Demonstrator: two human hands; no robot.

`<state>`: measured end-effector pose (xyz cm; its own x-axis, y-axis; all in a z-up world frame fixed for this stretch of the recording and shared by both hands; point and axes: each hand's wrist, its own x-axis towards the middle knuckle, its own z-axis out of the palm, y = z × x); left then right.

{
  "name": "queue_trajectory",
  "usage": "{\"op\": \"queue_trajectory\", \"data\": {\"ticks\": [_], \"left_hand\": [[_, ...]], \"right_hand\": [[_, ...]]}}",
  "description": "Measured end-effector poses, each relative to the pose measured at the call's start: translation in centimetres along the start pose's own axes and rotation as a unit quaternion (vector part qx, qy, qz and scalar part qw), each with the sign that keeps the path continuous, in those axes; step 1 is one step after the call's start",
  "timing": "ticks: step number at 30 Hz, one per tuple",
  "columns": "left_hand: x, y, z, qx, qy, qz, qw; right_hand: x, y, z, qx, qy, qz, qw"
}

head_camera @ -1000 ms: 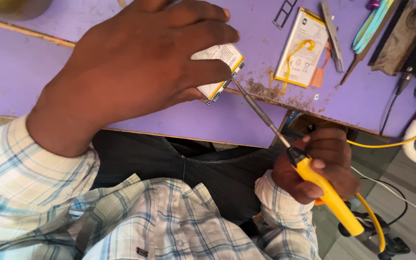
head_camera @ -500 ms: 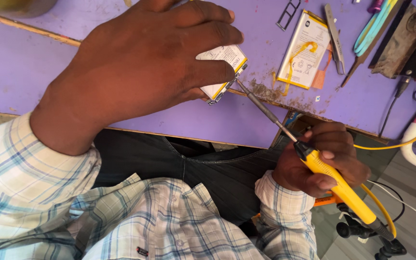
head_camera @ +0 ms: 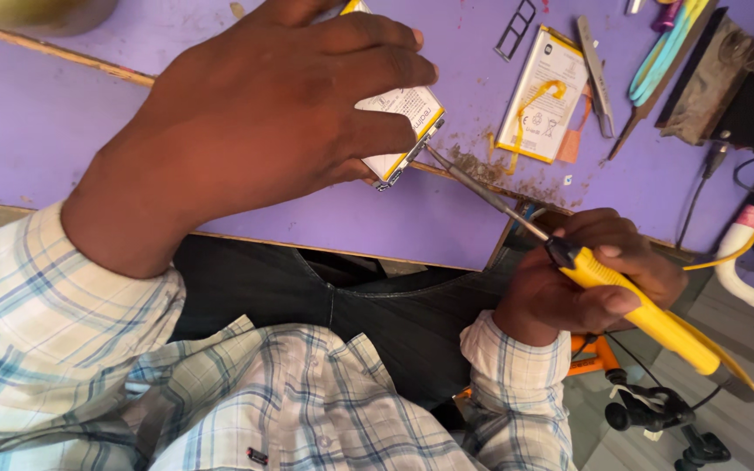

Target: The person prepares a lithium-ion battery by peeling back its protective film. They then use a soldering iron and tweezers to solder a connector onto the battery terminals. The person cleans the soldering iron tip on a brass sponge during the process.

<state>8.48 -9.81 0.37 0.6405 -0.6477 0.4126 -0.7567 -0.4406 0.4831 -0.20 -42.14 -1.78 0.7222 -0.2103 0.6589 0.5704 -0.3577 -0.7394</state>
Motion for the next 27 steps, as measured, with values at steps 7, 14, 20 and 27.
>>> {"op": "queue_trajectory", "data": {"ticks": [7,14,20,27], "left_hand": [[-0.2,-0.3,0.4,0.028,0.004,0.019,0.999],[-0.4,-0.9,0.7,-0.006,-0.028,0.004,1.0],[-0.4,-1.5,-0.1,-0.068,-0.036,0.037,0.996],[-0.5,-1.5,-0.5,-0.089,-0.039,0.019,0.995]], "right_hand": [[1.3,-1.4,1.0,-0.069,-0.023,-0.002,0.997],[3.2,-2.1,1.5,-0.104,-0.048,-0.023,0.993],[3.8,-1.2,1.1,-0.076,-0.061,-0.015,0.995],[2.8,0.2,0.8,-0.035,-0.042,-0.018,0.998]]}}
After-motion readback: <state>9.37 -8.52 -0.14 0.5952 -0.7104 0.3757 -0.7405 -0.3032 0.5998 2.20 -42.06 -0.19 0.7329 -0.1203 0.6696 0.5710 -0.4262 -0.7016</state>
